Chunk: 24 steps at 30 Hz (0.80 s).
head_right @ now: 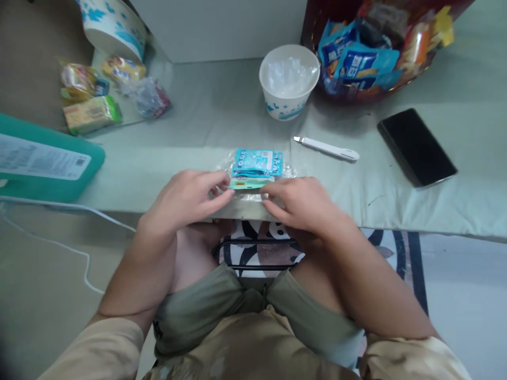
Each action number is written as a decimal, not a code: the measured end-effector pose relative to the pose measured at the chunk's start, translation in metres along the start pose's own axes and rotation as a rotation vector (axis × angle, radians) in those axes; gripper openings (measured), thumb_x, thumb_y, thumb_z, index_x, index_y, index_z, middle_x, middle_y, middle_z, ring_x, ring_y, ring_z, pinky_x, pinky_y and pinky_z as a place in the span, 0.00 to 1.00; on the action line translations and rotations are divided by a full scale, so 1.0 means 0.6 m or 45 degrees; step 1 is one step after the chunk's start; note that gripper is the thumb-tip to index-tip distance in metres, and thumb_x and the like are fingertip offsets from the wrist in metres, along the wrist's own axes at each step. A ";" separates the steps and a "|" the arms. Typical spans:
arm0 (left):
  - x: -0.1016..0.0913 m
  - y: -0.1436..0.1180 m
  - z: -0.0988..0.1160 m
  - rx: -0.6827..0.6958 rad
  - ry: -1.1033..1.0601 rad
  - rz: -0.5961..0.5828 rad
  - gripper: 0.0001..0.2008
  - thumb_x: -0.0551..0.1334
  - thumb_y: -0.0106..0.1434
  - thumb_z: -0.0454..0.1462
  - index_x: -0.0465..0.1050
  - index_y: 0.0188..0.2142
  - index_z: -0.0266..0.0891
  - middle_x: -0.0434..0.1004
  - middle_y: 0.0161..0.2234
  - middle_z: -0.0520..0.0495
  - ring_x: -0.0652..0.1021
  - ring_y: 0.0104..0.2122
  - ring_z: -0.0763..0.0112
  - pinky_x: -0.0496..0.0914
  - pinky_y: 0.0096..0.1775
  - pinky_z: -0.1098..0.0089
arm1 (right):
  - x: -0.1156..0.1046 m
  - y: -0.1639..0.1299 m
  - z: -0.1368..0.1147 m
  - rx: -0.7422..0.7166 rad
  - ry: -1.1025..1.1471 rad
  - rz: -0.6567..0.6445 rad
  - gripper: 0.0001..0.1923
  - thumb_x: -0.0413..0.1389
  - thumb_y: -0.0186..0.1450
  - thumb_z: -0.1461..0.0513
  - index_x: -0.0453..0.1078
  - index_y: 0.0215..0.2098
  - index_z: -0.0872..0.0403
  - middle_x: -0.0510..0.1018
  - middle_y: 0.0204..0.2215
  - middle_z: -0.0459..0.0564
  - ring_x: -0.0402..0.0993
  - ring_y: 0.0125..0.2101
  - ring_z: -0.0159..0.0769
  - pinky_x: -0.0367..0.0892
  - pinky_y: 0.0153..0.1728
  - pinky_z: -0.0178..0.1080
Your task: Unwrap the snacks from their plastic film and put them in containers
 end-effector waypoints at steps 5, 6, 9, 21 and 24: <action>-0.021 0.034 0.019 -0.024 0.051 0.197 0.10 0.62 0.67 0.41 0.78 0.44 0.43 0.81 0.35 0.47 0.81 0.42 0.57 0.59 0.64 0.47 | 0.017 0.002 -0.001 0.219 -0.098 -0.329 0.23 0.41 0.74 0.55 0.77 0.37 0.51 0.83 0.33 0.53 0.72 0.30 0.39 0.46 0.30 0.40; -0.018 0.048 0.022 0.022 0.040 0.196 0.12 0.64 0.65 0.40 0.78 0.47 0.43 0.82 0.41 0.46 0.80 0.48 0.55 0.59 0.65 0.47 | 0.017 0.003 0.002 0.268 -0.142 -0.335 0.22 0.41 0.74 0.55 0.76 0.36 0.51 0.83 0.34 0.53 0.72 0.30 0.40 0.45 0.30 0.41; 0.015 0.085 0.021 0.142 -0.039 0.015 0.20 0.66 0.62 0.41 0.76 0.54 0.40 0.77 0.57 0.40 0.75 0.58 0.51 0.66 0.60 0.54 | 0.014 0.004 0.012 0.341 -0.193 -0.273 0.21 0.42 0.73 0.57 0.74 0.33 0.52 0.83 0.35 0.55 0.74 0.32 0.42 0.47 0.31 0.42; 0.048 0.080 -0.018 -0.267 -0.738 0.115 0.18 0.60 0.68 0.51 0.76 0.44 0.39 0.84 0.42 0.45 0.81 0.41 0.64 0.74 0.43 0.66 | 0.008 0.025 0.051 0.643 0.688 0.144 0.17 0.46 0.71 0.54 0.73 0.38 0.53 0.83 0.36 0.54 0.79 0.39 0.46 0.66 0.41 0.43; 0.059 0.079 -0.028 -0.301 -0.856 0.140 0.20 0.62 0.66 0.53 0.75 0.43 0.39 0.83 0.43 0.45 0.81 0.40 0.66 0.74 0.43 0.67 | 0.029 0.033 0.062 0.731 1.075 0.196 0.21 0.51 0.70 0.45 0.72 0.40 0.53 0.82 0.35 0.53 0.79 0.33 0.43 0.71 0.37 0.45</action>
Point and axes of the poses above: each hand's wrist, its own y-axis towards the middle knuckle, its own x-axis out of the palm, z = x × y, the point moved 6 cm from there along y, towards the middle knuckle
